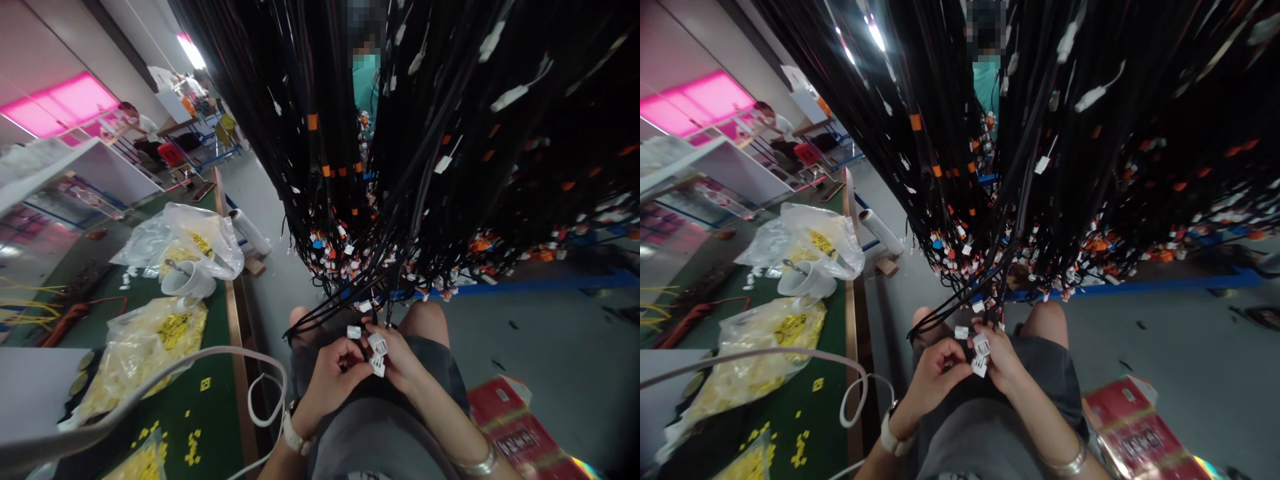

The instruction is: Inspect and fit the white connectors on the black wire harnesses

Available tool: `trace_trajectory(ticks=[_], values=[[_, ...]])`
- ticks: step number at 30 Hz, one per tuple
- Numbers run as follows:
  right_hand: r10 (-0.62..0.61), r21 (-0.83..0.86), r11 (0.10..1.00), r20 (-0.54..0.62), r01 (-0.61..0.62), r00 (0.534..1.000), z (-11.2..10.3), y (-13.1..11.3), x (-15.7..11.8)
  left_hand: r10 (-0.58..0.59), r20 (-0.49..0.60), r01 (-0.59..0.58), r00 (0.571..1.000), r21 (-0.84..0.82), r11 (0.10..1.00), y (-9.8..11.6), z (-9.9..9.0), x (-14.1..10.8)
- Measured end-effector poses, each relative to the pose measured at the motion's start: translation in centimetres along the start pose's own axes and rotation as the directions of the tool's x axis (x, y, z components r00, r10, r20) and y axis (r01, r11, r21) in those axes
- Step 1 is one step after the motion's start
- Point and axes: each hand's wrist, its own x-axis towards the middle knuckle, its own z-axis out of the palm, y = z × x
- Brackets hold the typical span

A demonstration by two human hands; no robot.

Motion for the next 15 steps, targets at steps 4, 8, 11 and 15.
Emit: trace_trajectory(ticks=[4, 8, 11, 15], values=[[-0.029, 0.044, 0.999, -0.064, 0.032, 0.998, 0.3, 0.0, 0.1, 0.197, -0.036, -0.184, 0.98, 0.227, 0.956, 1.3, -0.2, -0.6], [-0.006, 0.081, 0.997, -0.093, 0.014, 0.996, 0.5, 0.3, 0.0, 0.31, 0.132, -0.337, 0.942, 0.372, 0.865, 1.5, -0.2, -0.6], [0.032, 0.122, 0.992, -0.103, -0.019, 0.994, 0.7, 0.3, -0.2, 0.357, 0.196, -0.407, 0.913, 0.437, 0.802, 1.1, 0.1, -0.3], [0.043, 0.153, 0.988, -0.082, -0.03, 0.996, 0.8, 0.1, -0.4, 0.402, 0.166, -0.431, 0.901, 0.459, 0.777, 0.6, 0.2, -0.1]])
